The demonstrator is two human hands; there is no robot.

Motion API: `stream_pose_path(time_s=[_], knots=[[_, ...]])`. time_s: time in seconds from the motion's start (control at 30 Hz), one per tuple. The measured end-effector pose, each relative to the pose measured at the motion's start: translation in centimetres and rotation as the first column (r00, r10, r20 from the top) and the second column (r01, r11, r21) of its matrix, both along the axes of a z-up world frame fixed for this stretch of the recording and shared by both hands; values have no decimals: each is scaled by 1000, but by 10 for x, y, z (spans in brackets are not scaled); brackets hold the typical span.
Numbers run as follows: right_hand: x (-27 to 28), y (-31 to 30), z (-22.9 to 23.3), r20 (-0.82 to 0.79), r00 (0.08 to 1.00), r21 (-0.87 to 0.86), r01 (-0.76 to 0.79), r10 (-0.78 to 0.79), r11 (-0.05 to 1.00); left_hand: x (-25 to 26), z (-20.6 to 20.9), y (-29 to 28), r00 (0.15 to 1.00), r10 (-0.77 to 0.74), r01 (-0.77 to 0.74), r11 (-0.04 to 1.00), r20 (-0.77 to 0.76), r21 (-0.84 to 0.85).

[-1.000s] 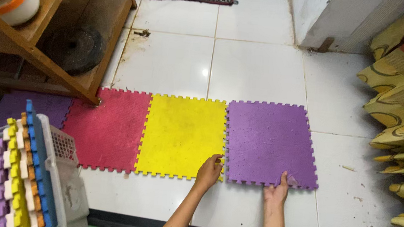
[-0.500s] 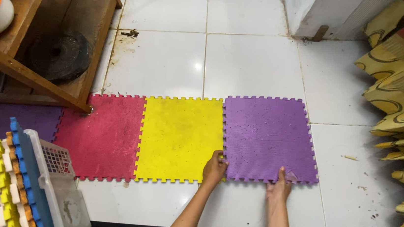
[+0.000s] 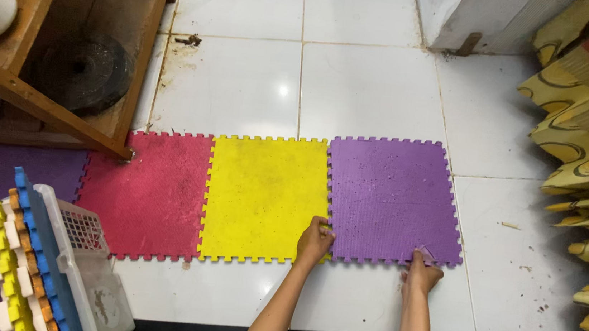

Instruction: The person picks up foam floor tiles from a basket and connects them together on the floor to form a line.

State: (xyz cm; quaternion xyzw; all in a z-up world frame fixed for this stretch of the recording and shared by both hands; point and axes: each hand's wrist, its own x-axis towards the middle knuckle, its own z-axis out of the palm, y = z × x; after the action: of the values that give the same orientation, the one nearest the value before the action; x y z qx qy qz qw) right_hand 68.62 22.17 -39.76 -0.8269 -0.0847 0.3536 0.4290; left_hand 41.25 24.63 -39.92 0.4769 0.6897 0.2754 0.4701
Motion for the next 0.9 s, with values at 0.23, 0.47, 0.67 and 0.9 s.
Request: stream_pose_path(time_s=[0.23,0.47,0.67,0.9], knots=[[-15,11,33,467,870,-194,-77,161,978,-3,14,-1,1000,-5,5,999,-5,-32],[-60,48,62,722,525,-58,-603,450,796,-4,13,-3,999,18,-18,1000,-31,8],[-145,106,54,669,-18,-298,-922,743,246,3,14,-8,996,78,-74,994,-47,82],[-173,141,26,538,-179,-509,-848,824,148,5,41,1,974,-5,18,998,-225,54]])
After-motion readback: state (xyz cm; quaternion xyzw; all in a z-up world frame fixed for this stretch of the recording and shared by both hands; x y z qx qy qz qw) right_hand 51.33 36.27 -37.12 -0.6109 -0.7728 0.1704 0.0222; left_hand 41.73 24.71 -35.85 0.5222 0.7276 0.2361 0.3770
